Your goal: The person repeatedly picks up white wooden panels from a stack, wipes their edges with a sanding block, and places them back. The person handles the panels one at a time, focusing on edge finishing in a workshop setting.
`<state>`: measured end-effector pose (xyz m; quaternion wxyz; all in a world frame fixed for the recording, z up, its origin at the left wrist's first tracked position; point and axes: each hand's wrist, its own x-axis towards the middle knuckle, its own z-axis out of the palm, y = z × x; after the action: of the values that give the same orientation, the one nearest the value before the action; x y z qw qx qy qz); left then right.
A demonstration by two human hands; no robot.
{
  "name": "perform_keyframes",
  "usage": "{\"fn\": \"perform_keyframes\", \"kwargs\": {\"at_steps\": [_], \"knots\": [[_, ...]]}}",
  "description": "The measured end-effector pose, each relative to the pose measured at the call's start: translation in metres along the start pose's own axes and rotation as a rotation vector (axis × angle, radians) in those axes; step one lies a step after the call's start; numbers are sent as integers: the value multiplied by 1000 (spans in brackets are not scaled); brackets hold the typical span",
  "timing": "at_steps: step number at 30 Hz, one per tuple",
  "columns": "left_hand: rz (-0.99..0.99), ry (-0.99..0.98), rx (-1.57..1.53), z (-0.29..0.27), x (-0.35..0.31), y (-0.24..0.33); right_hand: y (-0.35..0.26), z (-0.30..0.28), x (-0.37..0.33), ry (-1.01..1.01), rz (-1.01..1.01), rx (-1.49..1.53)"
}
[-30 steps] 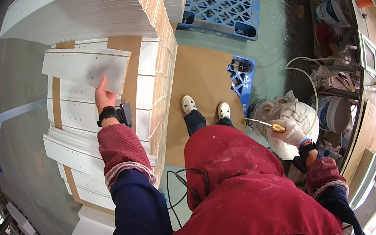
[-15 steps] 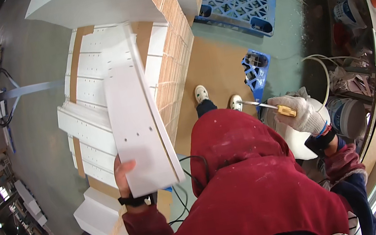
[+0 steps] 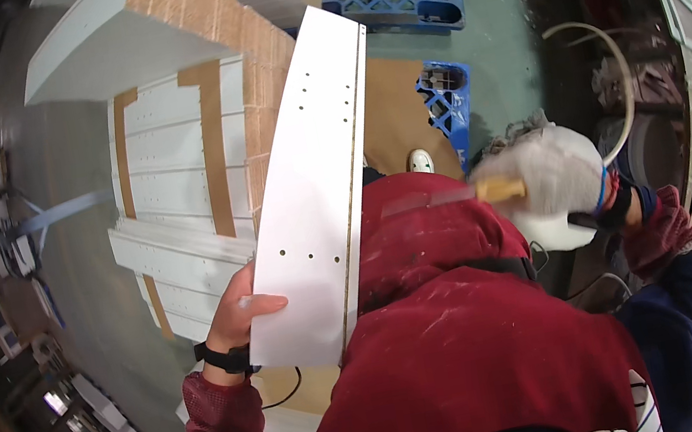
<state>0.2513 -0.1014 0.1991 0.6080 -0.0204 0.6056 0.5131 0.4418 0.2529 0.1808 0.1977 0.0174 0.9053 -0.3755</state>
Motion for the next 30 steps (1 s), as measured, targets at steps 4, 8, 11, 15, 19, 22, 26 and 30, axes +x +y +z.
{"fn": "perform_keyframes", "kwargs": {"at_steps": [4, 8, 11, 15, 19, 22, 26, 30], "knots": [[8, -68, 150, 2, 24, 19, 78, 11, 0, 514, 432, -118], [-142, -114, 46, 6, 49, 35, 15, -12, -20, 177, 117, 8], [-176, -118, 31, 3, 63, 25, 47, 14, -26, 358, 393, 363], [-305, -234, -602, 7, 86, 15, 72, 40, -39, 432, 240, 468], [-250, -449, -1000, 26, 118, -3, 59, 78, -50, 399, 206, 665], [-209, -462, -990, 51, 125, 12, 83, 87, -46, 655, 560, 459], [-131, -123, -909, 65, 110, 19, 60, 96, -46, 562, 226, 576], [-116, -490, -1171, 51, 101, 23, 86, 74, -44, 911, 717, 1093]]}}
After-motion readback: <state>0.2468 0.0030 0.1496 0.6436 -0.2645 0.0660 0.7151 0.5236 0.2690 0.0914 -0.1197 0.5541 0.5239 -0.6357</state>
